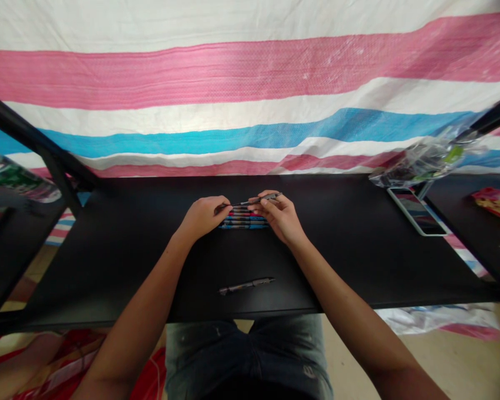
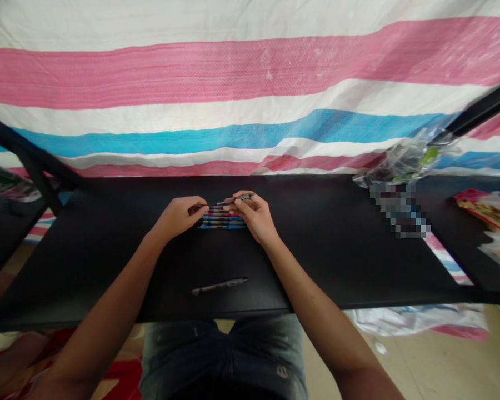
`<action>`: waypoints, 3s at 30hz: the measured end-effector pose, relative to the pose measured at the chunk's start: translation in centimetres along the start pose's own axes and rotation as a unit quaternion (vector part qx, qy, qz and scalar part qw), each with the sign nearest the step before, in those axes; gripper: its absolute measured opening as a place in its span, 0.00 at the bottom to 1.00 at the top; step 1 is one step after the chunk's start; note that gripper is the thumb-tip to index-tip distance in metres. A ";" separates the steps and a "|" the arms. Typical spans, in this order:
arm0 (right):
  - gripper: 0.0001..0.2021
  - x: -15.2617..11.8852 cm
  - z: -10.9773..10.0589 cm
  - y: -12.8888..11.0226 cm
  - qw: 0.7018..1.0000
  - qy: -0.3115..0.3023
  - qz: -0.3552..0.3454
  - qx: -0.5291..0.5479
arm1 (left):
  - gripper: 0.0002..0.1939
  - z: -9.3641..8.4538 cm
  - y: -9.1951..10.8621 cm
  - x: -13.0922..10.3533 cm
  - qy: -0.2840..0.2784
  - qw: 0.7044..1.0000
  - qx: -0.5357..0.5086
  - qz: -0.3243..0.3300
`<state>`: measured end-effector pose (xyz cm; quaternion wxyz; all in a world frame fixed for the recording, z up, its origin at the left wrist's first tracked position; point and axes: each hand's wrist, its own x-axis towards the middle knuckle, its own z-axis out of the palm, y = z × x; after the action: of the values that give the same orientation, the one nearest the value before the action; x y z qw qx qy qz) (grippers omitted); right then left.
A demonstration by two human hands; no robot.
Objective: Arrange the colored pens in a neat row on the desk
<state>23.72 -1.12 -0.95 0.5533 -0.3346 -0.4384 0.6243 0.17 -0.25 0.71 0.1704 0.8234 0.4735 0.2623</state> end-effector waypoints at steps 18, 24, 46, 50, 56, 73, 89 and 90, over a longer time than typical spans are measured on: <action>0.14 0.1 -0.1 0.2 1.000 -0.002 0.002 0.012 | 0.09 0.0 0.0 0.0 -0.009 1.000 0.001 -0.003; 0.15 0.2 -0.3 0.4 1.000 -0.011 -0.003 0.006 | 0.10 0.0 0.0 0.0 -0.004 1.000 -0.003 -0.003; 0.14 0.2 -0.5 0.6 0.999 0.005 -0.046 -0.028 | 0.04 -0.2 0.1 0.1 0.009 0.999 -0.025 0.020; 0.14 0.2 -0.5 0.5 0.999 0.001 -0.046 -0.022 | 0.06 -0.2 0.1 0.0 0.005 1.000 -0.017 0.019; 0.13 0.2 -0.6 0.6 0.998 -0.002 -0.048 -0.031 | 0.09 -0.1 0.2 0.0 -0.005 1.000 -0.011 0.027; 0.11 0.1 -0.7 0.7 0.996 -0.035 -0.055 -0.060 | 0.09 -0.1 0.3 0.0 -0.006 1.000 -0.012 0.026; 0.12 -0.2 -0.1 0.6 0.996 -0.043 -0.041 -0.065 | 0.09 0.2 0.6 0.0 -0.011 0.999 -0.020 0.038; 0.13 -0.2 0.0 0.6 0.997 -0.041 -0.038 -0.058 | 0.09 0.2 0.6 0.0 -0.011 0.999 -0.022 0.039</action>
<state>23.50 -1.34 -1.54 0.5380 -0.3233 -0.5086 0.5893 0.72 -0.60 0.82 0.1832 0.8404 0.4329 0.2696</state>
